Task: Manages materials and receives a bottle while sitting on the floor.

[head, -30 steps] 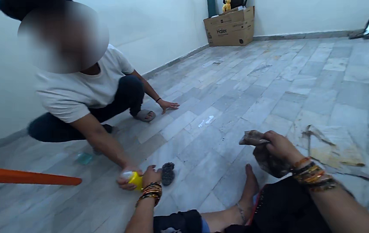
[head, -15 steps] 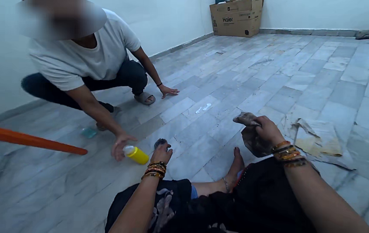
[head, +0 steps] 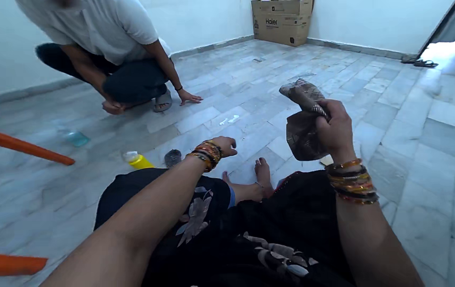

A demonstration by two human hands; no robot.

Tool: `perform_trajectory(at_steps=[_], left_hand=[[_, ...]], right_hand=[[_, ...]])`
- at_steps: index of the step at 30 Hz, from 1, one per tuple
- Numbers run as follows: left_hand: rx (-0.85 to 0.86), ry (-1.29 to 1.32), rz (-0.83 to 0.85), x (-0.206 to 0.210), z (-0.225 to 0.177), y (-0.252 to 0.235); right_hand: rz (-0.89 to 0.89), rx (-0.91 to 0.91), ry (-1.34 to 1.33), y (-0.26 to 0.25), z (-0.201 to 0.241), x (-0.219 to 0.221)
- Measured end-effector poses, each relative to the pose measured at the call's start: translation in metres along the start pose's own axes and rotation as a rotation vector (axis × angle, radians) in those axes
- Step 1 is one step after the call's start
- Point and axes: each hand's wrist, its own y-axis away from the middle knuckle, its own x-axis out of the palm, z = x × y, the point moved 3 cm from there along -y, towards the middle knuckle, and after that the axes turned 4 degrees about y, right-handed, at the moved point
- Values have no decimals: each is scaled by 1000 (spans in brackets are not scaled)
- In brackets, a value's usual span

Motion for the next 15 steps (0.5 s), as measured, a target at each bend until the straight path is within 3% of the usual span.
perform_trajectory(at_steps=[4,8,11,15], left_hand=[[207,-284,80,-38,-89,3],[332,-404,-72,-111,-135,42],[470,-320,-225,-150,-130,83],[554,-62,-396,-159,-53,109]], right_hand=[[33,-63,57,29,-29,-7],[217,24,131,49,-79,32],[361,34,230,62,-116,43],[397,151,302,73,-150,22]])
